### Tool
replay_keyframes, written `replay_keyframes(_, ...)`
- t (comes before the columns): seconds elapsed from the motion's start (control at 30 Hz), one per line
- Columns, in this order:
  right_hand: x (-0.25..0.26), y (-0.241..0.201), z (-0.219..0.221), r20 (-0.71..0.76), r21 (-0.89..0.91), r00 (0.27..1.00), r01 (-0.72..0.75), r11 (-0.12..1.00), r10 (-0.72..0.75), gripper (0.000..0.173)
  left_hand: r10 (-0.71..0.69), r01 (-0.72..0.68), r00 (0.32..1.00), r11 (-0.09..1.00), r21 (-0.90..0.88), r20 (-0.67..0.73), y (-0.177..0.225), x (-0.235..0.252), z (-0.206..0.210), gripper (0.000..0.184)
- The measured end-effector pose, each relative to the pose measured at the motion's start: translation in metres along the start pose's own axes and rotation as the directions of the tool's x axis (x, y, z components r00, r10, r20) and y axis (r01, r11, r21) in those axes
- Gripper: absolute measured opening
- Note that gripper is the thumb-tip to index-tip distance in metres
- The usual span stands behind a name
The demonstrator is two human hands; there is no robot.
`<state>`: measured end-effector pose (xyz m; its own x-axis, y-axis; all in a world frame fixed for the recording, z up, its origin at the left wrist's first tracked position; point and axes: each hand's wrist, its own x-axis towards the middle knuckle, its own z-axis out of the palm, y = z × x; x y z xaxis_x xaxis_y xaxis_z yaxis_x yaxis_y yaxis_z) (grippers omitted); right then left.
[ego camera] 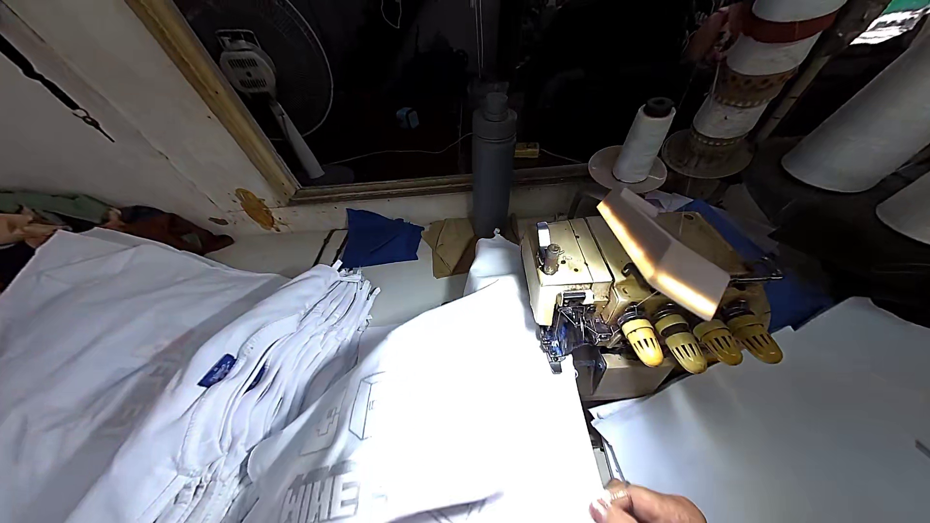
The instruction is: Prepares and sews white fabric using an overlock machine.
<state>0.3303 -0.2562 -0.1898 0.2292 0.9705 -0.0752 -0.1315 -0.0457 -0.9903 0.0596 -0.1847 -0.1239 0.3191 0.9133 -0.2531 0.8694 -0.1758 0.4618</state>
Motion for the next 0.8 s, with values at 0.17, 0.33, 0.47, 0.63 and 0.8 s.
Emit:
replay_keyframes(0.17, 0.039, -0.009, 0.017, -0.174, 0.057, 0.981, -0.079, 0.995, 0.088, 0.021, 0.512, -0.391, 0.84, 0.8, 0.455, -0.179, -0.057, 0.036, -0.003, 0.02)
replay_keyframes(0.33, 0.06, -0.008, 0.026, -0.283, 0.065, 0.959, -0.013, 0.998, 0.031, 0.025, 0.038, -0.138, 0.968, 0.905, 0.402, 0.247, -0.017, 0.059, -0.059, 0.052)
replay_keyframes(0.47, 0.057, -0.012, 0.027, -0.272, 0.085, 0.961, -0.029, 0.996, 0.051, 0.022, 0.073, -0.202, 0.845, 0.961, 0.191, 0.529, -0.011, 0.084, -0.113, 0.044)
replay_keyframes(0.63, 0.041, -0.009, 0.026, -0.083, 0.149, 0.992, -0.081, 0.986, 0.094, 0.015, 0.139, -0.118, 0.984, 0.976, -0.185, 0.109, -0.028, 0.146, -0.094, 0.043)
replay_keyframes(0.8, 0.033, 0.01, 0.022, -0.005, 0.073, 0.998, 0.065, 0.995, -0.064, 0.004, -0.183, 0.186, 0.982, 0.98, 0.073, -0.053, 0.0, 0.171, -0.037, 0.057)
